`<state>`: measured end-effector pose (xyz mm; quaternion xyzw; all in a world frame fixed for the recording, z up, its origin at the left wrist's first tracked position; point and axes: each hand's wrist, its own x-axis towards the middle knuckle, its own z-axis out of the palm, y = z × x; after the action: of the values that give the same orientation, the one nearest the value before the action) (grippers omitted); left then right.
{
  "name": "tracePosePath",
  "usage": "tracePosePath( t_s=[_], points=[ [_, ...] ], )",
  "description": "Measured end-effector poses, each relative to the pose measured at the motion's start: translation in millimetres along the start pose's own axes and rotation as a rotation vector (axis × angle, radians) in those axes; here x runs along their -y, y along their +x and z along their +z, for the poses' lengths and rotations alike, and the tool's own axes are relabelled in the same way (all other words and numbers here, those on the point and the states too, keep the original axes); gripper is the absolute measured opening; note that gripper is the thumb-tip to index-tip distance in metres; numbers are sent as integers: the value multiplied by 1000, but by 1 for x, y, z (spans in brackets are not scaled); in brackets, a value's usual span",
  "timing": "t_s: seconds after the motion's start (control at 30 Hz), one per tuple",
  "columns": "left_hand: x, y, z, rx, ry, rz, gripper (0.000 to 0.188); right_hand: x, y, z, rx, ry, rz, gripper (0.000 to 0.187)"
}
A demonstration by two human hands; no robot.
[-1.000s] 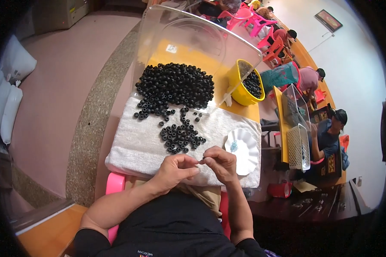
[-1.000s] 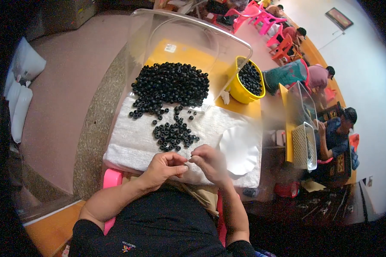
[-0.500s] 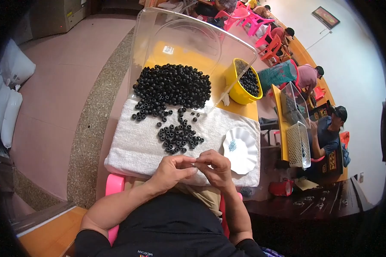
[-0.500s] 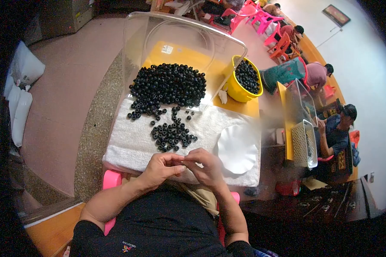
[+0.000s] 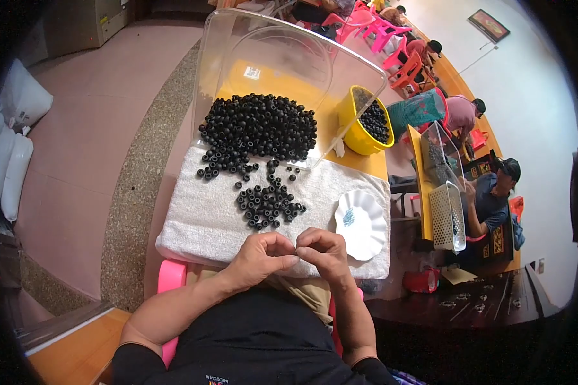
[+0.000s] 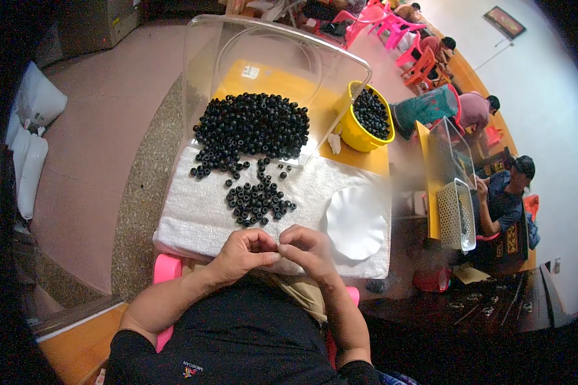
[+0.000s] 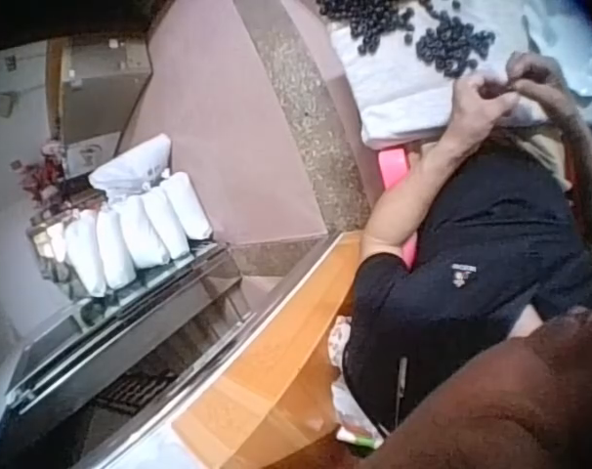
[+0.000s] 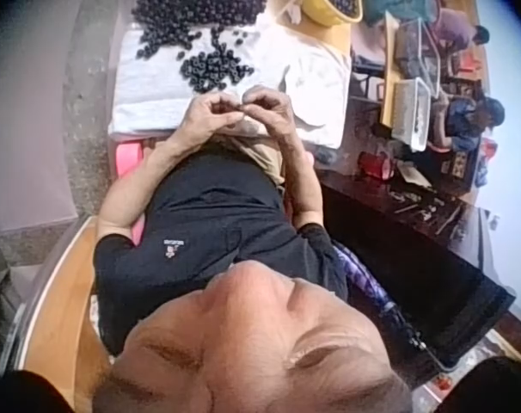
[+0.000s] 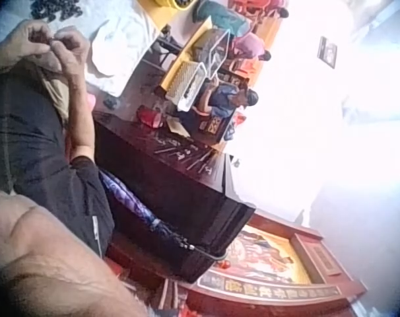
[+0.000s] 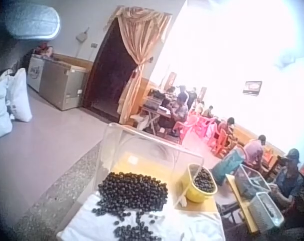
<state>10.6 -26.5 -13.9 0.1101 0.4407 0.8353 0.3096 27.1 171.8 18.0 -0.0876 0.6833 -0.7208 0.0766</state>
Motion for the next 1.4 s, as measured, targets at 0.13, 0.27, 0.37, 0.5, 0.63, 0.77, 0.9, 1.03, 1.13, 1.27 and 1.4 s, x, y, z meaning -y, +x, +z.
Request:
tracePosePath(
  t_s=[0.13,0.27,0.37,0.5,0.63,0.77,0.9,1.03,1.13,1.27,1.4],
  points=[
    [3,0,0,10,-7,0,15,1,-2,-6,40,120,143,12],
    [4,0,0,30,-3,-5,16,6,-3,-10,53,106,255,15],
    [1,0,0,37,34,-31,15,9,-2,-14,99,68,278,17],
    [-3,0,2,30,39,-8,15,12,-2,-14,119,85,307,16],
    [-4,-2,2,38,83,-15,16,18,-1,-13,141,68,340,14],
    [-1,0,-1,40,91,-26,16,17,0,-13,156,-20,333,11],
    [1,1,-3,36,88,-13,16,16,-1,-12,165,-11,321,11],
    [1,0,-1,2,-6,0,16,12,-7,-9,153,-233,96,12],
    [3,1,-1,-19,-24,-3,16,15,-9,-5,141,-388,-22,11],
    [2,0,0,-30,-20,-17,15,15,-12,-2,115,-491,-116,13],
    [7,2,-2,-53,-48,-28,16,6,-13,2,72,-466,-190,14]
  ],
)
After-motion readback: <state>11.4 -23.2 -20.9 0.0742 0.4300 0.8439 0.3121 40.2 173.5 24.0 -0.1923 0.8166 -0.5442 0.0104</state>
